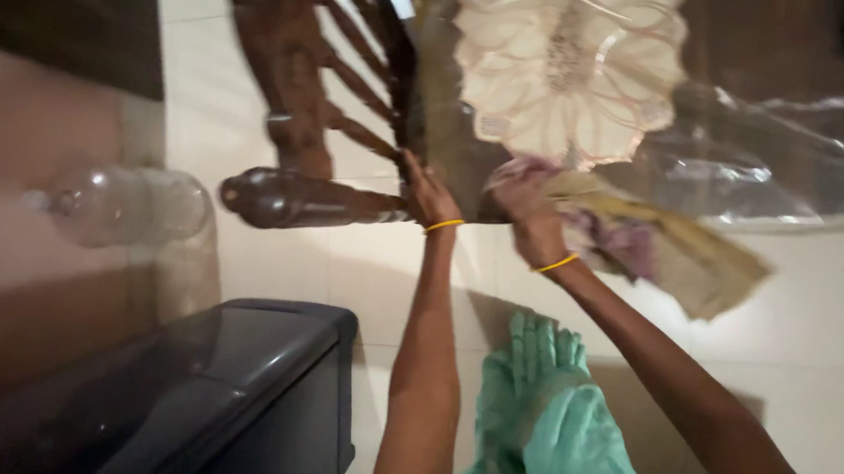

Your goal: The person wipes the surface of a dining table using a cloth, moving several placemats and items such as a water bottle and a plastic tray to clean underneath them.

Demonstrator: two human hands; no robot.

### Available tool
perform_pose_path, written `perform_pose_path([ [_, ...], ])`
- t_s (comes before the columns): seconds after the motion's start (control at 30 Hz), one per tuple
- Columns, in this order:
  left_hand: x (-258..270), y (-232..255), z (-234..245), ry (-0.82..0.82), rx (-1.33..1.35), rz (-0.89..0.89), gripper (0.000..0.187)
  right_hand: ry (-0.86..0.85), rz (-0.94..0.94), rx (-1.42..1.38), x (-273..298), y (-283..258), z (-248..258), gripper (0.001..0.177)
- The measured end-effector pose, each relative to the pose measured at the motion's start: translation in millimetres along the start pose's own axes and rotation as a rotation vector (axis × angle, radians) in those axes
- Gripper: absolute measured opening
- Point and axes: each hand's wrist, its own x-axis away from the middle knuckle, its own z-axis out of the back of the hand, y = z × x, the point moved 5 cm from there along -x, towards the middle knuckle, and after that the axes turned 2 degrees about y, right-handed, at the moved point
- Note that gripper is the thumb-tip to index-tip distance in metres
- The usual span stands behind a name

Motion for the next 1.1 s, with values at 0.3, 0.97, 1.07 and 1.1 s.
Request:
perform_pose_path([
  [0.3,9.2,-15.4,-17.6,0.112,0.156,-0.165,0.050,-0.318,0.374,0.327,-178.3,15.5,-79.1,0.067],
  [0.97,3.5,26.9,16.5,0.046,0.272,0.013,0.053,-0.267,0.386,0.334,-236.7,-16.0,-62.6,0.072],
  [1.07,8.4,23.6,16.3,0.055,0.252,0.002,0.057,-0.170,0.309,0.318,-232.9,-24.7,-65.3,0.070],
  [1.1,11.8,15.1,8.8,-0.003,0.295,0.149,0.060,-0.374,0.283,0.436,-213.1,-30.3,-70.4,0.071],
])
